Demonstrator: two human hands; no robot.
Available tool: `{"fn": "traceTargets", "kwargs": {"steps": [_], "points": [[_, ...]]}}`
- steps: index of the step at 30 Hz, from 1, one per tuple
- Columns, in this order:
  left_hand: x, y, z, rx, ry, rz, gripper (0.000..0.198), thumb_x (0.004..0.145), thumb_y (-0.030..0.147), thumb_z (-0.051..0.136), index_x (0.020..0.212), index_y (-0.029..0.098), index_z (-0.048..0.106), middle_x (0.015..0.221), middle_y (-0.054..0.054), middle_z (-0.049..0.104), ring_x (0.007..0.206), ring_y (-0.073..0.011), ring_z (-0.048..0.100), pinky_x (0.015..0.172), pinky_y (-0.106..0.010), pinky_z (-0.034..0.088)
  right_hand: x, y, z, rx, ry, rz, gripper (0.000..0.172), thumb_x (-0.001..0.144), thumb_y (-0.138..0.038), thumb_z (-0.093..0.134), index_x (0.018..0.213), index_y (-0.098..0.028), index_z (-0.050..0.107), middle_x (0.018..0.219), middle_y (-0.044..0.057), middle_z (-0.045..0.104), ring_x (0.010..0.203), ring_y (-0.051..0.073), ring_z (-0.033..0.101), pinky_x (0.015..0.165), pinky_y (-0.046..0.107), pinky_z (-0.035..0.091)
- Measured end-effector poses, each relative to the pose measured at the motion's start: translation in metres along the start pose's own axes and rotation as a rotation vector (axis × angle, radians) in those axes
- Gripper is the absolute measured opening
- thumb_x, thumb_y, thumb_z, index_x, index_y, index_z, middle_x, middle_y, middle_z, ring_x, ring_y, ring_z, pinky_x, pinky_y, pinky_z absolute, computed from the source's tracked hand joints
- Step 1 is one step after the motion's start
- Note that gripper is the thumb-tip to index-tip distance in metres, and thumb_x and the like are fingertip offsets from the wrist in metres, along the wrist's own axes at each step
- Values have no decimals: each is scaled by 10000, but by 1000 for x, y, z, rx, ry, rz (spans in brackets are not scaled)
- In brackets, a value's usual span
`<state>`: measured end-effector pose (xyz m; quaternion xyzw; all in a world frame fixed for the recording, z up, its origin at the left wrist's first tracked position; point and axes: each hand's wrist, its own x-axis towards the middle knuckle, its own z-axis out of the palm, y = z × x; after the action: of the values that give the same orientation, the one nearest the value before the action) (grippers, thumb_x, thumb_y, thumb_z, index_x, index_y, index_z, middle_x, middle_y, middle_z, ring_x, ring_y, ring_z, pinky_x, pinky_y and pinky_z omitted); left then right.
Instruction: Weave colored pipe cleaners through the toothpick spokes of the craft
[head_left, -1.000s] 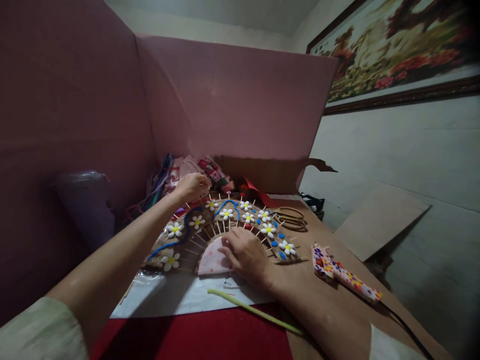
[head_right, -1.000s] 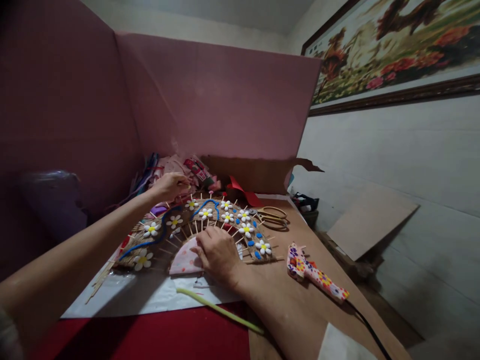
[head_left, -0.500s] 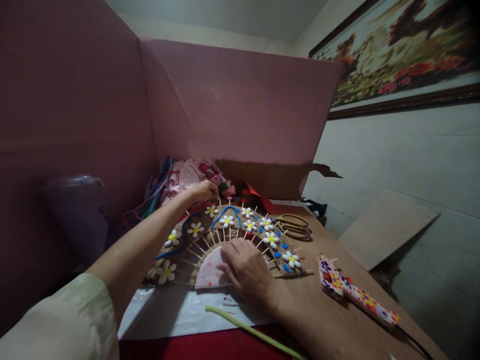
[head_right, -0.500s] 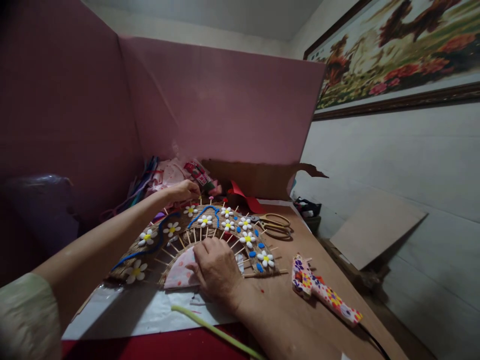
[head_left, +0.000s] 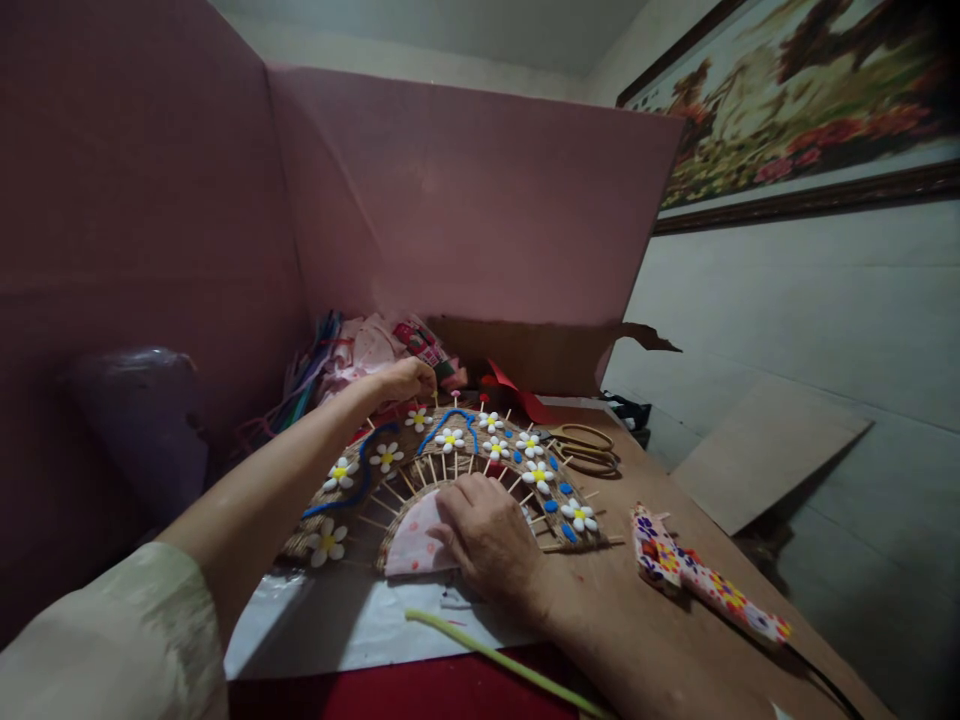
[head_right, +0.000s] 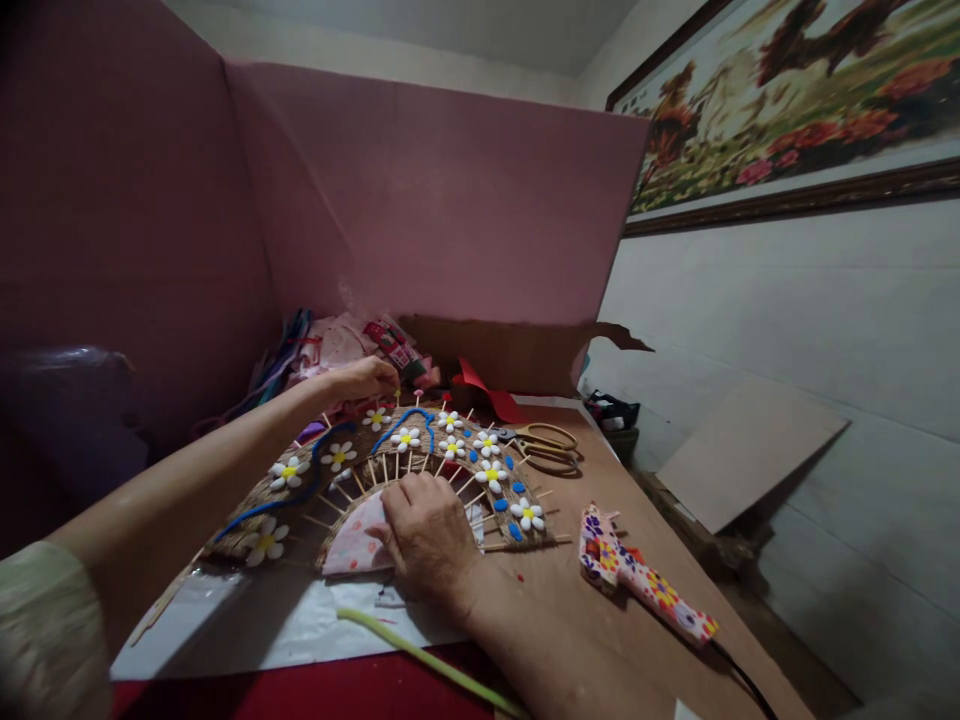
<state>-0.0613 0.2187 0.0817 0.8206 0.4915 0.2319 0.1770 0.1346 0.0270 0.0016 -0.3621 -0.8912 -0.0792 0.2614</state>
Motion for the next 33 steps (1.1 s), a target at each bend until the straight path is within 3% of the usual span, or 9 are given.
{"fn": "traceTargets", "kwargs": {"steps": [33], "points": [[-7, 18, -6, 131, -14, 46, 147, 569, 197, 573, 647, 143, 686, 535, 4, 570, 499, -108, 432, 483, -229, 279, 1, -3, -4, 3, 5, -4, 193, 887, -357, 479, 888, -172, 533, 902, 75, 560, 806, 208, 441, 698, 317, 345]]}}
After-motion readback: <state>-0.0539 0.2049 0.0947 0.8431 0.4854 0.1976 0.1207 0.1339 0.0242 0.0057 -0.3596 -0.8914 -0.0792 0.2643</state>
